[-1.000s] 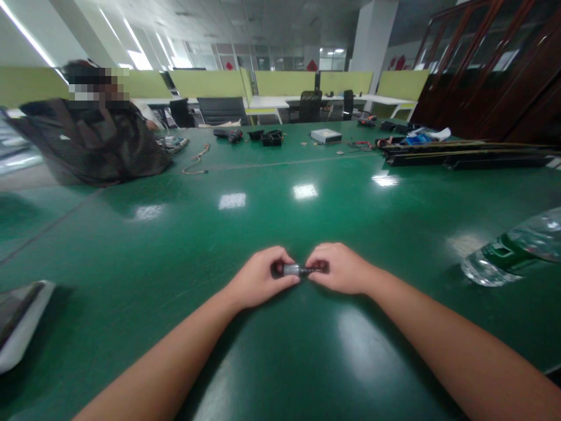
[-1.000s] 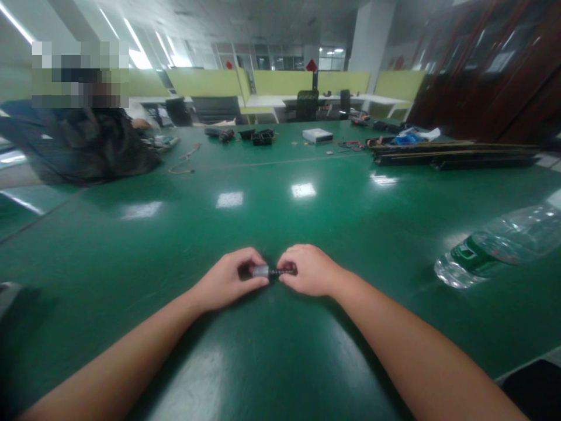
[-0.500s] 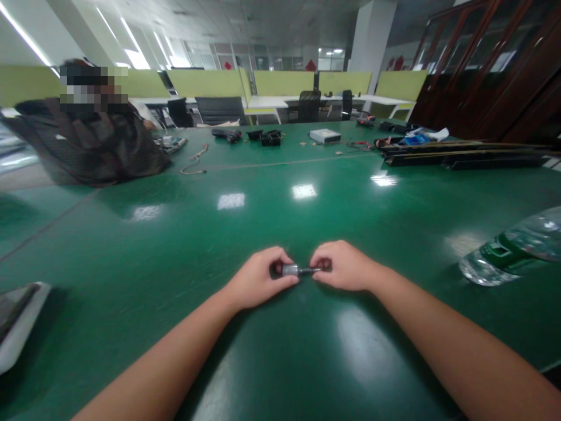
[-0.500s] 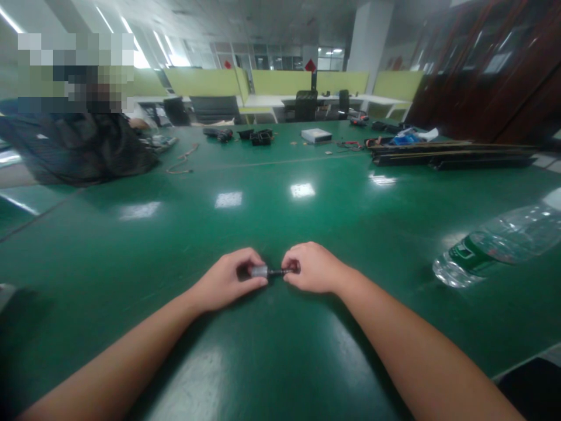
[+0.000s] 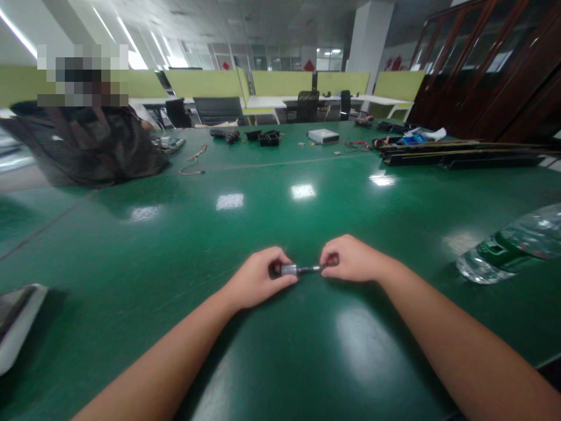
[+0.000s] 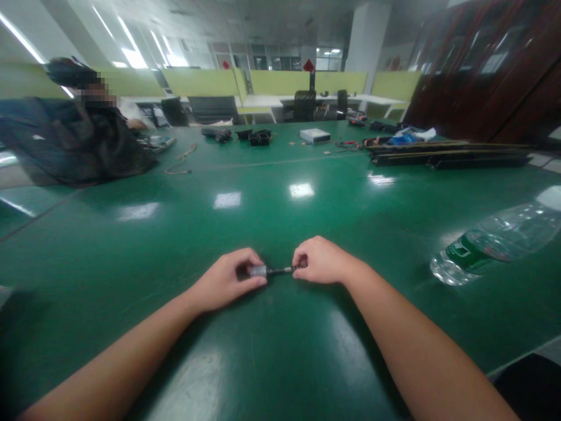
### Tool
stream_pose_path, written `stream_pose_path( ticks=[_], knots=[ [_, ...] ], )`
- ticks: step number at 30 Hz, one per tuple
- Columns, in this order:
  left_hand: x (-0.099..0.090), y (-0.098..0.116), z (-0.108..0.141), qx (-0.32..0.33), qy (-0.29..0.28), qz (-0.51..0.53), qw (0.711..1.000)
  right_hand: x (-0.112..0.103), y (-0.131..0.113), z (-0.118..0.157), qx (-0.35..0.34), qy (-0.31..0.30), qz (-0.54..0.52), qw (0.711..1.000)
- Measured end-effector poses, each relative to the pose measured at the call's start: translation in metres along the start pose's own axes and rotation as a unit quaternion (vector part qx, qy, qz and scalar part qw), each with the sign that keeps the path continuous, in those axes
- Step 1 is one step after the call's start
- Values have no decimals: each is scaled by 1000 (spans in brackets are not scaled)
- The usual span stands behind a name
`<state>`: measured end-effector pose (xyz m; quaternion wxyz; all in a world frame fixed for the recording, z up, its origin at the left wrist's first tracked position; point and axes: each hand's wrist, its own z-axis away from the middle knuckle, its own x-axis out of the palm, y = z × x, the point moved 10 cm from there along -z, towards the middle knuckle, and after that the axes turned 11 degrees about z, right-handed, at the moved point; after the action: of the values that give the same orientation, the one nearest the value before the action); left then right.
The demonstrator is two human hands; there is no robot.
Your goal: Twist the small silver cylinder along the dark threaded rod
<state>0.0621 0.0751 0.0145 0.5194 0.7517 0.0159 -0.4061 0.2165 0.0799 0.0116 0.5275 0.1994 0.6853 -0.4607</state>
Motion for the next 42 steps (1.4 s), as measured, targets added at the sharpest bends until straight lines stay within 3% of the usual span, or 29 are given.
stream_pose_path(
  ticks=[3,7,22,33,38,42],
  knots=[
    [0,1,0,-1,0,1,1000,0,13,3,40,-26,-32,998],
    [-1,2,0,0,1,2,1000,1,13,2,42,-33,-65,996],
    [-1,1,0,2,4,-2,1000,3,-15,-4,-32,57,-48,997],
    [-1,0,1,5,5,7,1000,15,-24,-10,-43,90,-135,986],
    [-1,-1,1,6,6,3,1000,11,-35,-9,-73,117,-72,988],
    [0,0,1,8,1,5,1000,11,-39,-8,-94,101,-5,990]
  ],
)
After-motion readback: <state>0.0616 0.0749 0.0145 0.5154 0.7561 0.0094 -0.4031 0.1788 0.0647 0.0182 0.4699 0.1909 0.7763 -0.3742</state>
